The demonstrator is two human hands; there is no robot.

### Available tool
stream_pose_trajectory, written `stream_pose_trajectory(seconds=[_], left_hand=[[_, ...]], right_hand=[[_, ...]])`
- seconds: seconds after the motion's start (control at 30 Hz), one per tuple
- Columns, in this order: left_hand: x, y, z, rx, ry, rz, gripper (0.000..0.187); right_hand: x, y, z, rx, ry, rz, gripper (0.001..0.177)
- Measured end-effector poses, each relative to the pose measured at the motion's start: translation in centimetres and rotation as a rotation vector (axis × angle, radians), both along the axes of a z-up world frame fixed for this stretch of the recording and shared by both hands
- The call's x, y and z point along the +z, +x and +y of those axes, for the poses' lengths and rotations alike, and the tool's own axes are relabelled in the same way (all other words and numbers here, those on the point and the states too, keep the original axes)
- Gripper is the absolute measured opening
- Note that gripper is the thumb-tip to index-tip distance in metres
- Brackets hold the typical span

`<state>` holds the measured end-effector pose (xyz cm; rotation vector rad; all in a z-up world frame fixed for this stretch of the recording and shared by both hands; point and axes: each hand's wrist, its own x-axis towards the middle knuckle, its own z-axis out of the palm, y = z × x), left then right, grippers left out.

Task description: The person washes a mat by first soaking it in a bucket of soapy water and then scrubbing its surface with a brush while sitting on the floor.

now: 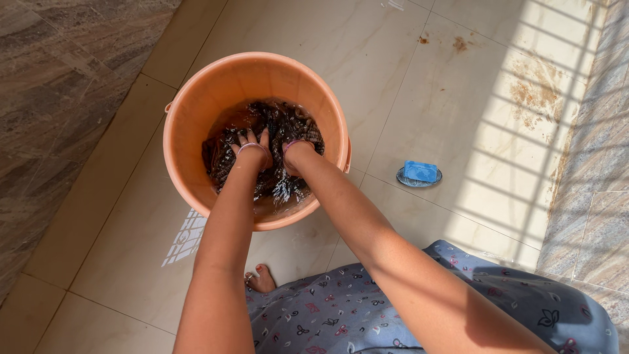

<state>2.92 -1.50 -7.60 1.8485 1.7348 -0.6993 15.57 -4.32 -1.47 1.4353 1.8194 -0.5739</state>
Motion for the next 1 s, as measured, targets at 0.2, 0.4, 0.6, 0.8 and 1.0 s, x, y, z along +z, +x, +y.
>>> stream_pose_trajectory(seconds=[0.2, 0.4, 0.6, 0.8, 1.0], left_hand=[[-4.4, 0.3, 0.2, -0.26, -0.068, 0.252, 0.07], [-5.8, -1.2, 2.5, -0.365, -0.069, 0.246, 0.069], [1.5, -0.9, 0.1, 0.005, 0.199, -0.153, 0.061], [8.6, -0.5, -1.8, 0.043, 0.391, -0.248, 0.064], [19.0, 1.0, -4.6, 0.09, 0.69, -0.459, 0.03]], right_hand=[[0.2, 0.3, -0.7, 0.056, -0.087, -0.034, 0.044], [-1.0, -1.4, 0.9, 0.096, 0.059, 0.035, 0.036], [5.8, -0.1, -1.9, 0.082, 0.304, 0.359, 0.032], [12.5, 10.4, -6.8, -0.051, 0.62, 1.056, 0.027], [11.5, 20.4, -13.1, -0.234, 0.682, 1.135, 0.029]])
